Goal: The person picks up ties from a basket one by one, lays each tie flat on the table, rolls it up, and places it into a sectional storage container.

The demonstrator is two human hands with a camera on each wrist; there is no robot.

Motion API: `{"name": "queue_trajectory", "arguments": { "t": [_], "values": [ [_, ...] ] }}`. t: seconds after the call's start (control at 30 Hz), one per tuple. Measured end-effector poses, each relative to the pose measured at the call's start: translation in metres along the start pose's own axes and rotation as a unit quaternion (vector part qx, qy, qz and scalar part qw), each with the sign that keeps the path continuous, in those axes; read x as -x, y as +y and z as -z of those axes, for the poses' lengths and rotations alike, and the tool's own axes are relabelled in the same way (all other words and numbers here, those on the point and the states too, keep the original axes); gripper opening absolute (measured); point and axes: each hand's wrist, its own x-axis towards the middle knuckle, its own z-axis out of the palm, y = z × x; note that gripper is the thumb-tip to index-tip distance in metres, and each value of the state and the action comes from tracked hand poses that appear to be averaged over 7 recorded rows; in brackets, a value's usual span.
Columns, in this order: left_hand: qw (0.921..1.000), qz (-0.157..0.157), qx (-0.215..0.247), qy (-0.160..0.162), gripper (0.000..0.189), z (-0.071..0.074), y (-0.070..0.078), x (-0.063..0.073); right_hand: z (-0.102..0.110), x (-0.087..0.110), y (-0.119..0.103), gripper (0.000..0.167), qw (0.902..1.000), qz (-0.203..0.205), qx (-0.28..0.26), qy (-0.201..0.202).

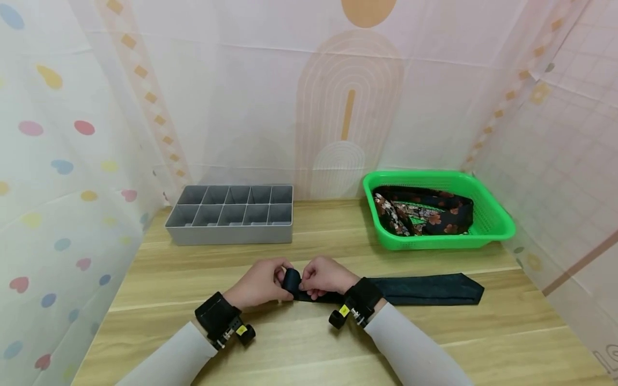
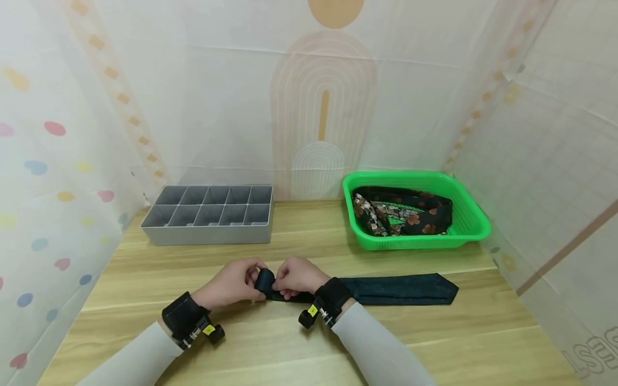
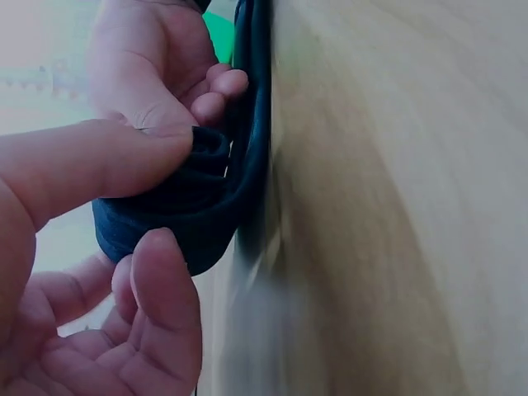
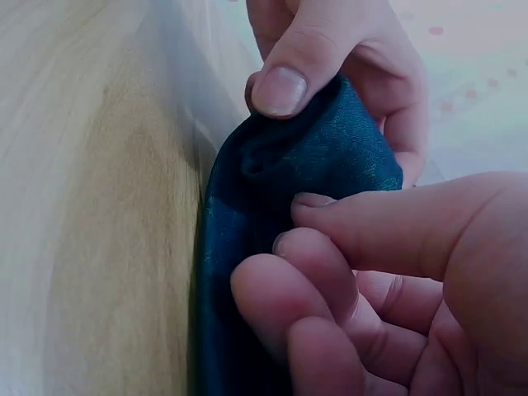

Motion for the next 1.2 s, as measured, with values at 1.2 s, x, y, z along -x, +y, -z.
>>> {"name": "queue_trajectory", "arguments": {
  "t": [1.2],
  "values": [
    [0.9860,-0.044,-0.161,-0.004,0.036,-0.032,0.018,-0.033,0.030,0.006,0.011,0.037,0.9985,-0.046,0.016,-0.026]
  ]
}}
